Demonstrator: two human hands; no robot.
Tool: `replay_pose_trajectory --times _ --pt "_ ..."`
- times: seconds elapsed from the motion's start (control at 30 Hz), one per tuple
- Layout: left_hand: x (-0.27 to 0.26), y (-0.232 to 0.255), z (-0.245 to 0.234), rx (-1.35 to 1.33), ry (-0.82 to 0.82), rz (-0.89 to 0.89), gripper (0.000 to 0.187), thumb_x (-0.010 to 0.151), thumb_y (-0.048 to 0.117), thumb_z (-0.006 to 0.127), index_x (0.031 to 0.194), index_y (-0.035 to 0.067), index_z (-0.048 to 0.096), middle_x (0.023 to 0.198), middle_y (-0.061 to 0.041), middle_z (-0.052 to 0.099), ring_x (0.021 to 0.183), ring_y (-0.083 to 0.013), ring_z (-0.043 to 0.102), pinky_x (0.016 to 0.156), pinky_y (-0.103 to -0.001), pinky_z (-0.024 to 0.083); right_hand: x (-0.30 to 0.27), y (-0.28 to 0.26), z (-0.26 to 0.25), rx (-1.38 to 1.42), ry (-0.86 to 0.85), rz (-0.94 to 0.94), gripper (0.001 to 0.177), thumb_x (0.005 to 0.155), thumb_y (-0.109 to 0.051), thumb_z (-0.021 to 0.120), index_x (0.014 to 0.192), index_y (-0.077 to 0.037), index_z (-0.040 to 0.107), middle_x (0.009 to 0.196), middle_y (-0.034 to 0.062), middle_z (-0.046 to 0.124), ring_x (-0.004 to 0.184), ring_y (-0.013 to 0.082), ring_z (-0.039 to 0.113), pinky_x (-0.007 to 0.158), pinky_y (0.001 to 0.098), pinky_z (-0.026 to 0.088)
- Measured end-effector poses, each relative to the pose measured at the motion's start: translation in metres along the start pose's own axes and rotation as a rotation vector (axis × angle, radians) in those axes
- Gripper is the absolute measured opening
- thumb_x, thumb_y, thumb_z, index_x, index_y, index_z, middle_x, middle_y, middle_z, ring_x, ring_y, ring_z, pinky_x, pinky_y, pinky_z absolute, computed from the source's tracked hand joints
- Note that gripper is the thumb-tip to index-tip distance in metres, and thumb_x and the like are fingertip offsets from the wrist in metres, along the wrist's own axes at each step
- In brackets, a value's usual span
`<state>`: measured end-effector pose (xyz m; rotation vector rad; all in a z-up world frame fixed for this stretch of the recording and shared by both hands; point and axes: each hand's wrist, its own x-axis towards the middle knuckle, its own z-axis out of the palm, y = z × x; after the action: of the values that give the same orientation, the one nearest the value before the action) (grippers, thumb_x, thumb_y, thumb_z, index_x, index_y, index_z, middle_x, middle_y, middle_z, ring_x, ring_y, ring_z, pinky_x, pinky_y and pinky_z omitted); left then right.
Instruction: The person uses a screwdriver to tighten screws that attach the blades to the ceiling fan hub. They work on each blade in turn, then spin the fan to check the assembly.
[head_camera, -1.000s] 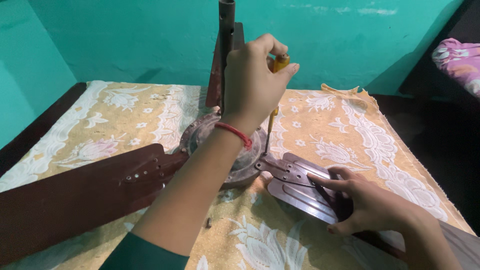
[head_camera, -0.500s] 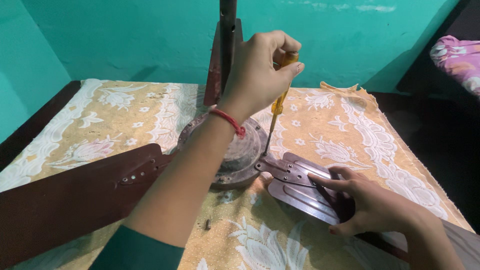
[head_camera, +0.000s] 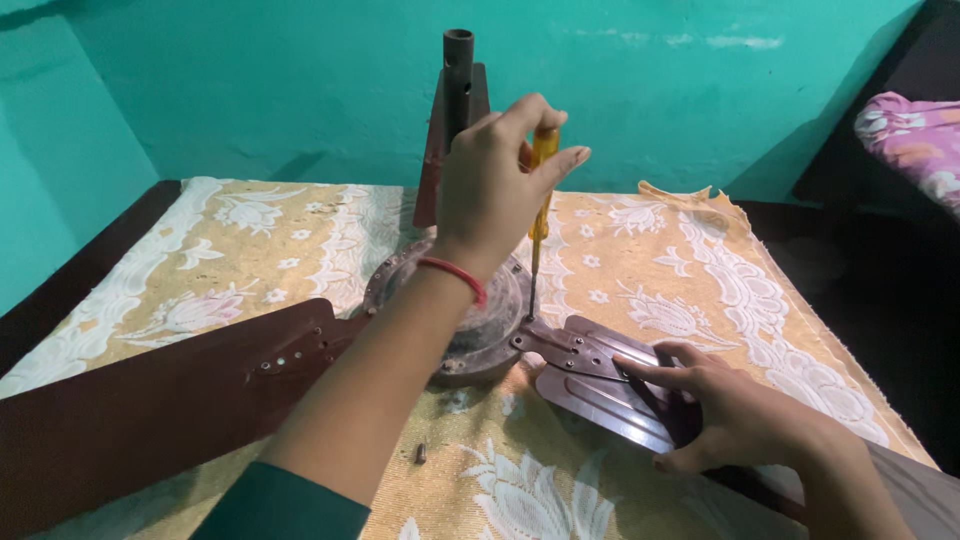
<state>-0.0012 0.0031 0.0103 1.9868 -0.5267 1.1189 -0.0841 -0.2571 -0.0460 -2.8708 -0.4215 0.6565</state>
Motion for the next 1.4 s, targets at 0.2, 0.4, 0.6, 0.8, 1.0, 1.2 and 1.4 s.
replay_pose_trajectory --times 0.2,0.4,0.6,0.8,1.0,1.2,1.4 --pt "0.004 0.014 0.017 -0.031 0.047 -0.196 0.037 0.075 0.02 0.089 0.1 0.003 0.068 0.076 -0.014 0.075 0.067 -0.0227 0.076 0.062 -0.034 0.06 -0.001 -0.001 -0.001 0.027 -0.009 0.014 0.115 0.055 -0.042 0.098 0.156 -0.043 0.043 0.161 0.0057 0.032 0.141 0.0237 0.049 0.117 0.0349 0.044" --pt "0.01 -0.002 0.006 -0.065 0.042 -0.202 0.027 0.078 0.017 0.088 0.094 0.002 0.072 0.077 -0.011 0.076 0.067 -0.0182 0.077 0.062 -0.03 0.06 -0.002 -0.004 -0.002 0.028 -0.027 0.059 0.114 0.054 -0.043 0.097 0.155 -0.044 0.043 0.161 0.0035 0.032 0.138 0.0227 0.053 0.117 0.0338 0.045" --pt "0.009 -0.008 0.007 -0.148 -0.034 -0.057 0.026 0.079 0.016 0.088 0.093 0.002 0.072 0.081 -0.009 0.078 0.07 -0.0133 0.077 0.064 -0.027 0.062 -0.002 -0.003 -0.002 0.018 -0.024 0.033 0.117 0.055 -0.042 0.098 0.156 -0.046 0.04 0.161 0.0033 0.031 0.139 0.0227 0.051 0.117 0.0342 0.044" --pt "0.013 -0.006 0.015 -0.263 -0.144 -0.023 0.025 0.081 0.015 0.087 0.097 0.002 0.072 0.085 -0.007 0.079 0.075 -0.0117 0.079 0.068 -0.026 0.064 0.0 -0.002 -0.002 -0.004 -0.016 0.003 0.116 0.055 -0.043 0.1 0.156 -0.043 0.042 0.161 0.0052 0.031 0.141 0.0239 0.048 0.117 0.0355 0.043" --pt "0.016 -0.011 0.008 -0.296 -0.244 0.017 0.027 0.084 0.016 0.086 0.104 0.003 0.073 0.092 -0.007 0.08 0.084 -0.0133 0.078 0.074 -0.027 0.064 -0.001 -0.001 -0.001 -0.02 -0.005 -0.01 0.115 0.057 -0.042 0.098 0.156 -0.045 0.042 0.161 0.005 0.031 0.141 0.0232 0.047 0.117 0.0352 0.042" --pt "0.013 -0.018 0.009 -0.389 -0.294 0.066 0.027 0.087 0.014 0.083 0.11 0.003 0.073 0.102 -0.007 0.079 0.096 -0.0141 0.078 0.083 -0.029 0.066 0.002 0.003 0.002 -0.009 -0.007 -0.001 0.114 0.056 -0.042 0.099 0.156 -0.044 0.043 0.16 0.0043 0.033 0.143 0.0224 0.045 0.119 0.0362 0.041" --pt "0.0 -0.01 0.005 -0.205 -0.1 -0.09 0.026 0.095 0.021 0.074 0.116 0.007 0.07 0.104 -0.009 0.078 0.09 -0.0177 0.08 0.079 -0.029 0.066 0.002 0.006 0.003 0.05 0.023 -0.035 0.115 0.054 -0.041 0.1 0.155 -0.041 0.045 0.162 0.0061 0.03 0.143 0.0245 0.046 0.117 0.036 0.043"
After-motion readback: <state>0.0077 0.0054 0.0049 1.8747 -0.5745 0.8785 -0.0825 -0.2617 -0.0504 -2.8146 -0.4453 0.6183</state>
